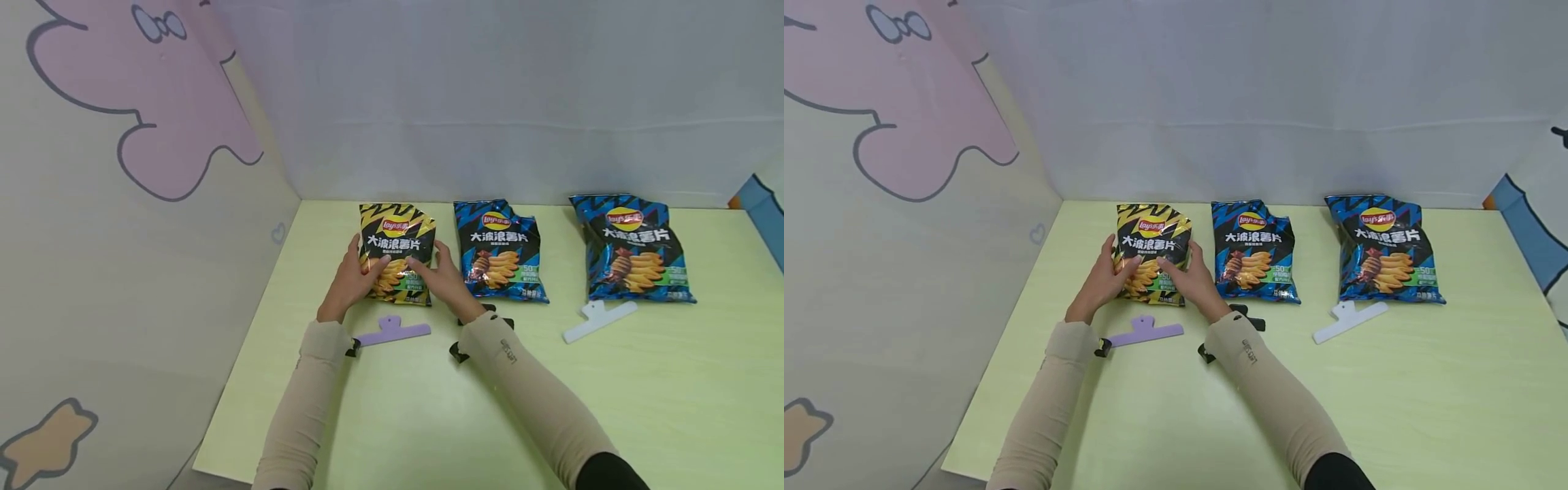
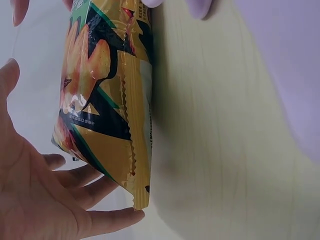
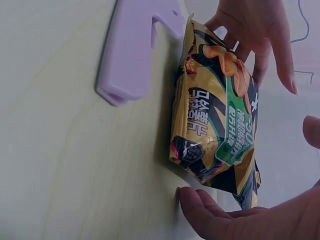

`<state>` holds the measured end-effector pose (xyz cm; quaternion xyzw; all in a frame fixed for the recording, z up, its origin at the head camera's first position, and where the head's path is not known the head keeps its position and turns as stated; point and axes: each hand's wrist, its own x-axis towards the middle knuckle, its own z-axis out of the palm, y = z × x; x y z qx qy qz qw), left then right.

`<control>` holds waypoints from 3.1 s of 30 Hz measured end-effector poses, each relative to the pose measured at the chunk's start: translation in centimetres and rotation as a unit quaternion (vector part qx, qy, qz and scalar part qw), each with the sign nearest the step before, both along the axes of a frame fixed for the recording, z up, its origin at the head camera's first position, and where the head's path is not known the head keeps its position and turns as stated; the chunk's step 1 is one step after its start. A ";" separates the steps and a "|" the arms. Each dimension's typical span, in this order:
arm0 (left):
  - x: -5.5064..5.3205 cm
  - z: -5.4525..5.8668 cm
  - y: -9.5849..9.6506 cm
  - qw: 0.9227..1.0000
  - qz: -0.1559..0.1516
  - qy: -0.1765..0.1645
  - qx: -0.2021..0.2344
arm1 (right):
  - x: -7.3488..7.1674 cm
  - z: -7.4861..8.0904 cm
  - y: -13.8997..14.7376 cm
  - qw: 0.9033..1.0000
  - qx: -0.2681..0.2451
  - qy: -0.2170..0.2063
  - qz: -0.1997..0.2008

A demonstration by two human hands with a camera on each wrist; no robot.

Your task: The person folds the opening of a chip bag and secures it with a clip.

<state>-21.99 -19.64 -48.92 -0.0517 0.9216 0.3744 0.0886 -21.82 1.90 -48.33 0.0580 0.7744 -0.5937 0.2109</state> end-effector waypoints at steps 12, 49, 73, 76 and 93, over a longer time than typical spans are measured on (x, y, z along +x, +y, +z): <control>0.3 -0.9 0.1 0.999 0.018 -0.032 -0.006 | 0.4 -0.2 -0.4 1.000 -0.016 -0.006 0.000; -0.1 -2.0 1.4 0.997 0.050 -0.023 0.053 | 0.3 -1.4 -0.7 0.993 -0.087 -0.030 -0.071; 0.5 -1.3 2.0 0.997 0.053 -0.010 0.056 | 0.4 -1.5 -0.5 0.992 -0.095 -0.023 -0.077; 0.5 -1.2 2.2 0.997 0.053 -0.011 0.057 | 0.5 -1.3 -0.4 0.992 -0.093 -0.021 -0.079; 0.7 -0.4 2.5 0.998 0.027 0.020 0.060 | 1.0 -0.1 0.2 0.994 -0.083 0.000 -0.067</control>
